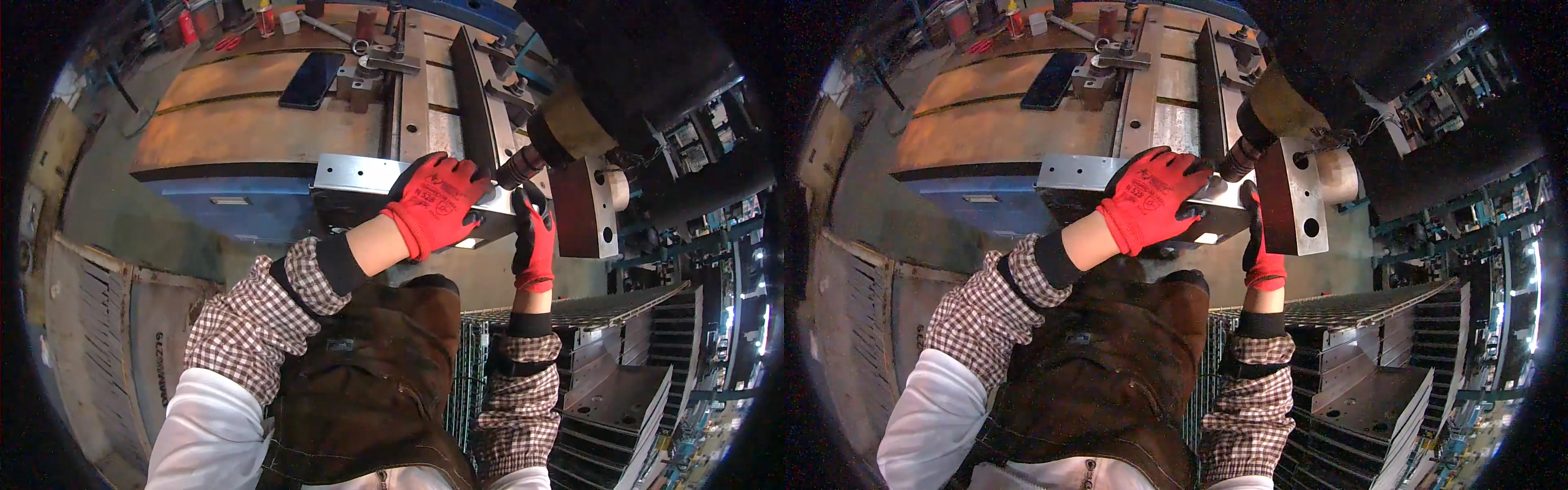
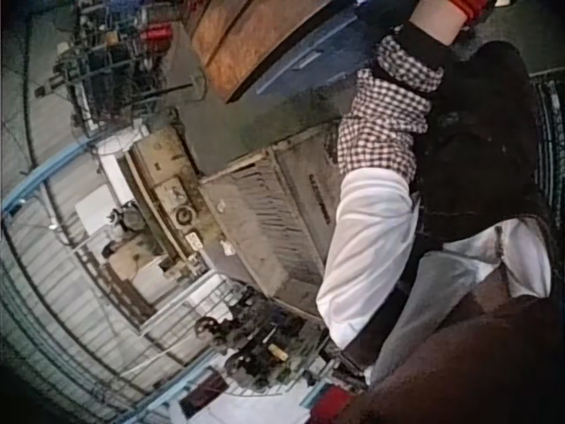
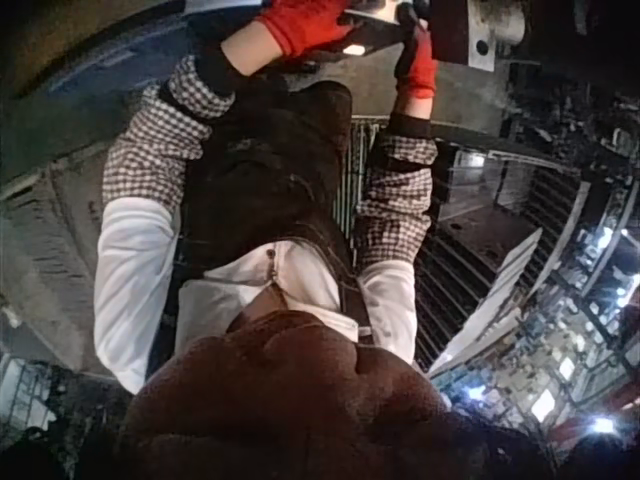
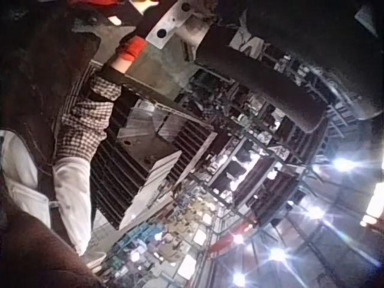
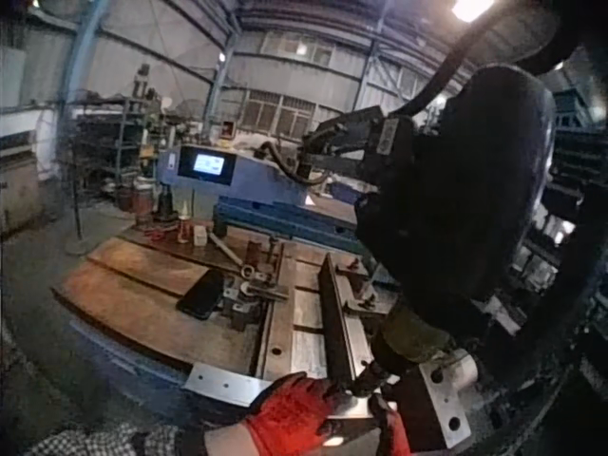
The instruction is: Using a machine to drill holes into a flat metal plate.
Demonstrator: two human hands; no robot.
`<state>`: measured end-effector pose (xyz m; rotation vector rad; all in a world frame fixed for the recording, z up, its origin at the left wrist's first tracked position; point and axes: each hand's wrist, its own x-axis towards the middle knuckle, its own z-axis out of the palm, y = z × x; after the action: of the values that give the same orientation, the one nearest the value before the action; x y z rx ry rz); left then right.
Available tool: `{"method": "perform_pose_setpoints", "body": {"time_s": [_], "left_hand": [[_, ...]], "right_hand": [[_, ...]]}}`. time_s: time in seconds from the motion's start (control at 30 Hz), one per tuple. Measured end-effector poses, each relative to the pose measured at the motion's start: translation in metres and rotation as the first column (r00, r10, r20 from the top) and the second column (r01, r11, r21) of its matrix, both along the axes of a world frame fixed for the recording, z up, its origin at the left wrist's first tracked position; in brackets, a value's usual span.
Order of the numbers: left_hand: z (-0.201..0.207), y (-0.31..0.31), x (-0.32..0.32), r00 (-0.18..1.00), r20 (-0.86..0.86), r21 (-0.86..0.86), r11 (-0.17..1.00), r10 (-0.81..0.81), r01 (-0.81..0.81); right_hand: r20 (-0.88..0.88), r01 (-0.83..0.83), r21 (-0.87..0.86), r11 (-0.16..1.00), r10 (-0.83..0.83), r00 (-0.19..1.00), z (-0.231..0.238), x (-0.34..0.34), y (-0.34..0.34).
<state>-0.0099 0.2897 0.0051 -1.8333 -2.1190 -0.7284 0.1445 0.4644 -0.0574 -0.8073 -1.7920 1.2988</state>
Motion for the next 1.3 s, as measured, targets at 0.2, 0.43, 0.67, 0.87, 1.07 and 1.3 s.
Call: {"method": "perform_pose_setpoints", "body": {"time_s": [0.2, 0.43, 0.67, 0.87, 1.07, 1.3], "left_hand": [[-0.003, -0.001, -0.002, 1.0, 0.014, -0.01, 1.0, 0.007, -0.007], [-0.009, 0.007, -0.003, 0.999, -0.008, 0.012, 0.999, -0.032, 0.032], [-0.005, -0.004, -0.001, 0.999, -0.031, -0.011, 1.0, -0.01, 0.01], [-0.006, -0.001, -0.003, 1.0, -0.011, -0.015, 1.0, -0.005, 0.005], [-0.005, 0.002, -0.001, 1.0, -0.02, -0.043, 0.999, -0.007, 0.006], [-0.01, 0.002, -0.003, 1.0, -0.014, -0.032, 0.999, -0.008, 0.008]], "right_hand": [[-0.027, -0.023, -0.101, 0.995, 0.02, 0.999, 0.005, -0.008, -0.008], [-0.266, -0.103, -0.18, 0.978, 0.053, 0.963, -0.036, 0.034, 0.032], [-0.466, 0.183, 0.206, 0.961, -0.068, 0.882, 0.122, 0.08, 0.003], [-0.408, 0.31, 0.692, 0.652, -0.002, 0.913, 0.226, 0.054, -0.053], [-0.349, 0.287, 0.738, 0.611, -0.02, 0.937, 0.252, 0.037, -0.058], [-0.284, 0.303, 0.915, 0.267, -0.11, 0.953, 0.249, 0.031, -0.039]]}}
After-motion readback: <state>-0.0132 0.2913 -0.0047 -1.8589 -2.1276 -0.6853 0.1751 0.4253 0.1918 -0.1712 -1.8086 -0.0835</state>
